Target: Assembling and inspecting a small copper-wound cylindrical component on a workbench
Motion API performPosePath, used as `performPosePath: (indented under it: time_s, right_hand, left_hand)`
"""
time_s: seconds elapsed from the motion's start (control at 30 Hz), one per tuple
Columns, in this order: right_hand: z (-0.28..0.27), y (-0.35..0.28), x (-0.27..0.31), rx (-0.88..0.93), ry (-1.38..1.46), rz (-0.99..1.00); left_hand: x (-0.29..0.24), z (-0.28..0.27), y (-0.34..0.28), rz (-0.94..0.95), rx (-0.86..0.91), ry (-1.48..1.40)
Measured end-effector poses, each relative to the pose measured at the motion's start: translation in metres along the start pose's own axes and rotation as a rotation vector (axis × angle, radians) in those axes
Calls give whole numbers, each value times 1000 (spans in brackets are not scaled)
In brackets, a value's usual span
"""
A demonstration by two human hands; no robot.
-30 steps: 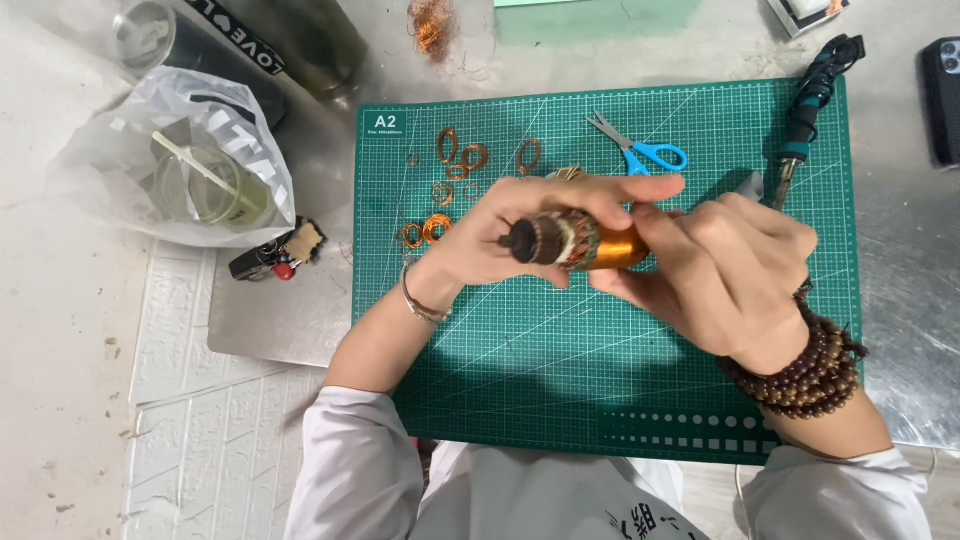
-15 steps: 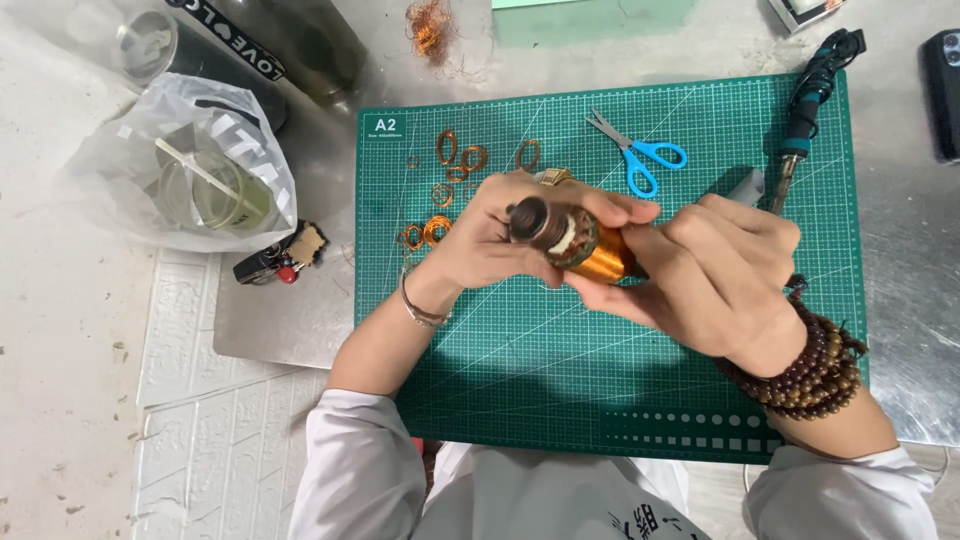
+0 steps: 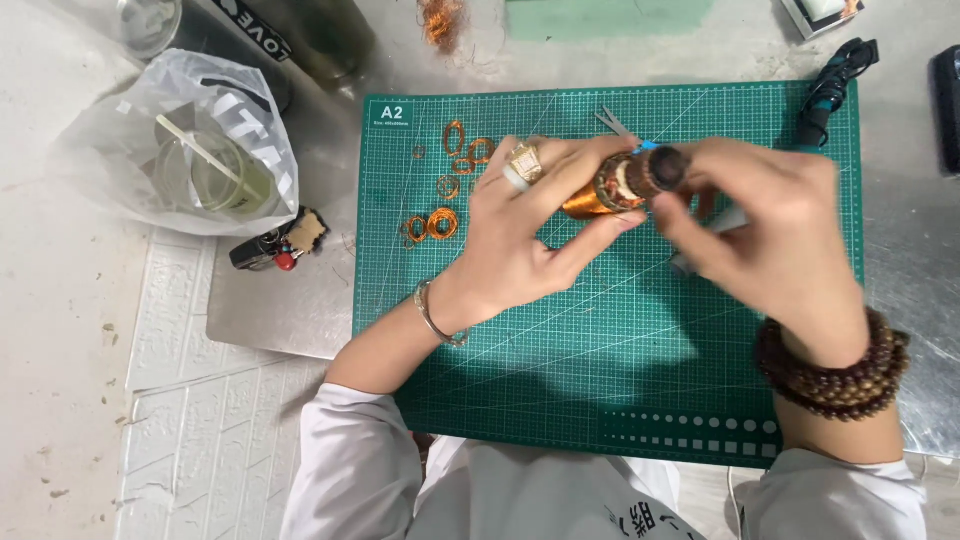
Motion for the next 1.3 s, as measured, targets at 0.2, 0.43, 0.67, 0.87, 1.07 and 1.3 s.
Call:
performPosePath:
  time_s: [0.2,0.43,0.67,0.87,1.07,1.3]
  right_hand:
    - [-27,-6,0,-96,20,107]
    - [-16,-13,10,0,129,24]
    - [-13,-1,8,31,247,20]
    - [5,10,4,77,163,105]
    - [24,11,-12,201,144,212]
    - [42,9,2,285,487,255]
  left_hand:
    - [-13,4,-11,207,-28,239]
    - [-26,7,-14,453,-35,383]
    - [31,24,-15,-220,26,-479]
    - [53,53,-30,-509,-153,-1425]
    - [49,54,-34,-466,-200,-1491]
    - [44,48,-18,-222,-53,-1713]
Point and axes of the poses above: each hand's wrist, its own y-axis towards the middle knuckle, its own z-axis out of the palm, x = y × z, the point moved 10 cm from there along y, towards the middle knuckle, and after that the axes turned 10 degrees about z, right-handed, at the moved point
